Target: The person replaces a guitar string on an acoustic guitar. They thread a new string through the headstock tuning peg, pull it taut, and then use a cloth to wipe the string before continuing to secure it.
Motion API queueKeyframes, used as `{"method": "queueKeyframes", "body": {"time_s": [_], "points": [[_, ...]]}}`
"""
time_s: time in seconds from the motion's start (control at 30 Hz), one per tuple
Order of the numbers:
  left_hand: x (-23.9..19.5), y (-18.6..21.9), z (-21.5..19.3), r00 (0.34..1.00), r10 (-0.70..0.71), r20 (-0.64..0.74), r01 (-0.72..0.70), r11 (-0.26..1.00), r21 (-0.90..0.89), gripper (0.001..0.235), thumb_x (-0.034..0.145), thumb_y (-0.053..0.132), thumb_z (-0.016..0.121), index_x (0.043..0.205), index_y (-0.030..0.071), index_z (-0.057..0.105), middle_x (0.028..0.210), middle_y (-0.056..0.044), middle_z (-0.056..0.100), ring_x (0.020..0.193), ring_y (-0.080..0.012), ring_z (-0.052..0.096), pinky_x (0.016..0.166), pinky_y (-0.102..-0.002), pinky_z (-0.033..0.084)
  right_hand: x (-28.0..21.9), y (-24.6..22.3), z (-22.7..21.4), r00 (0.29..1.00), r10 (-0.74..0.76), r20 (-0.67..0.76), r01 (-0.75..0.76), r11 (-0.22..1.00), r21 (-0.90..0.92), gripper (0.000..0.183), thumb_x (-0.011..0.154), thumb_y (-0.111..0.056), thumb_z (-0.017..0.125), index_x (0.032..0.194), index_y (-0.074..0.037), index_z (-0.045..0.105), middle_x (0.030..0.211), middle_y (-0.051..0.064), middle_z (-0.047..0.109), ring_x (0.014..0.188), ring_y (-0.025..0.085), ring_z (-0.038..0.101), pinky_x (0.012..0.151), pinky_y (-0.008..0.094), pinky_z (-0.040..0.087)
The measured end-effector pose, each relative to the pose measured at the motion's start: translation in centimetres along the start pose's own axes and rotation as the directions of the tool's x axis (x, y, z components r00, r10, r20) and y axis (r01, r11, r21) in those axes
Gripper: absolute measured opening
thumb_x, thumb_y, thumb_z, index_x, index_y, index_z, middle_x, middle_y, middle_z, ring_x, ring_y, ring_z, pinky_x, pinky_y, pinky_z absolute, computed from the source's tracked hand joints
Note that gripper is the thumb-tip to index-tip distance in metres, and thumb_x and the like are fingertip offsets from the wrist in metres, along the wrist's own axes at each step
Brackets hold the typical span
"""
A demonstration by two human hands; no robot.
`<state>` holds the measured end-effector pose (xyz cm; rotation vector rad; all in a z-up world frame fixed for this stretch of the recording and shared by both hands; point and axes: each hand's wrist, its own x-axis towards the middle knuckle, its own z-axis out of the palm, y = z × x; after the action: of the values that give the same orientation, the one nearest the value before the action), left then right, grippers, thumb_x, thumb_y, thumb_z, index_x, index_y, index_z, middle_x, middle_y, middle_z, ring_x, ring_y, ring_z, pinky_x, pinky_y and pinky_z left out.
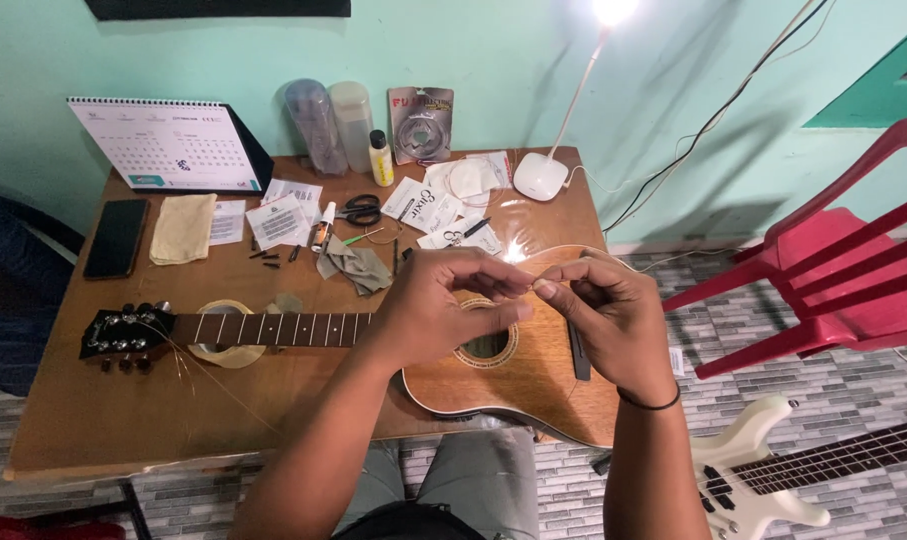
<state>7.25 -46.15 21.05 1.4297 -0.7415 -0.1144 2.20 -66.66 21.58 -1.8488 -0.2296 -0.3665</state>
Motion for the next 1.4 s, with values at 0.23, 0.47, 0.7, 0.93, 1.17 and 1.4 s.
{"method": "queueKeyframes", "body": {"time_s": [0.23,0.47,0.7,0.93,1.17,1.4], "points": [[-1.2,-1.2,-1.7,0.987,0.106,-0.121,-0.098,0.992,0.076,0.016,0.084,0.007,0.086,0.098,0.003,0.078,0.087,-0.013,0.078,0.085,-0.0180,0.076,0.076,-0.030,0.064,0.0,-0.8,3.5,0.998,0.067,0.021,-0.068,0.997,0.032,0.004,0.088,-0.005,0.080,0.090,-0.002,0.079,0.064,-0.001,0.035,0.064,0.006,0.035,0.057,0.023,0.032],[-2.8,-2.1,-4.9,0.956,0.220,-0.194,-0.163,0.949,0.269,0.009,0.092,0.009,0.078,0.100,0.005,0.076,0.085,-0.011,0.076,0.079,-0.0192,0.075,0.072,-0.031,0.063,1.5,-0.5,6.8,0.995,0.063,0.071,-0.060,0.997,-0.038,0.006,0.089,-0.007,0.080,0.092,-0.002,0.078,0.064,-0.002,0.036,0.064,0.005,0.037,0.056,0.022,0.033],[-4.8,-2.4,-8.7,0.956,0.135,-0.260,-0.063,0.962,0.267,0.012,0.094,0.014,0.077,0.101,0.006,0.074,0.084,-0.010,0.074,0.079,-0.0182,0.073,0.073,-0.031,0.062,1.9,1.6,11.0,0.980,0.162,0.112,-0.160,0.987,-0.025,0.007,0.096,-0.011,0.074,0.098,-0.005,0.076,0.056,-0.004,0.035,0.054,0.006,0.037,0.052,0.021,0.034],[-6.9,-1.8,-12.4,0.971,0.096,-0.220,-0.038,0.966,0.254,0.014,0.091,0.014,0.080,0.102,0.008,0.075,0.085,-0.013,0.073,0.080,-0.0219,0.075,0.073,-0.032,0.063,2.1,1.2,13.6,0.968,0.181,0.174,-0.192,0.980,0.048,0.006,0.097,-0.010,0.072,0.097,-0.004,0.072,0.055,-0.004,0.037,0.054,0.005,0.039,0.053,0.020,0.039],[-5.9,-6.1,-17.7,0.955,-0.125,-0.267,0.249,0.826,0.505,0.014,0.095,0.017,0.073,0.104,0.007,0.077,0.089,-0.015,0.076,0.083,-0.0315,0.075,0.075,-0.042,0.061,2.2,2.8,12.7,0.976,0.176,0.128,-0.180,0.984,0.019,0.008,0.099,-0.011,0.072,0.096,-0.004,0.071,0.056,-0.003,0.039,0.056,0.005,0.038,0.056,0.020,0.034],[-4.4,-18.0,-19.8,0.879,-0.455,-0.142,0.306,0.312,0.899,0.033,0.090,0.004,0.067,0.122,0.010,0.074,0.129,-0.019,0.066,0.131,-0.0437,0.056,0.104,-0.056,0.052,1.1,2.4,11.1,0.979,0.199,0.046,-0.201,0.978,0.049,0.008,0.099,-0.011,0.072,0.095,-0.004,0.071,0.060,-0.003,0.044,0.060,0.006,0.040,0.060,0.021,0.034]]}}
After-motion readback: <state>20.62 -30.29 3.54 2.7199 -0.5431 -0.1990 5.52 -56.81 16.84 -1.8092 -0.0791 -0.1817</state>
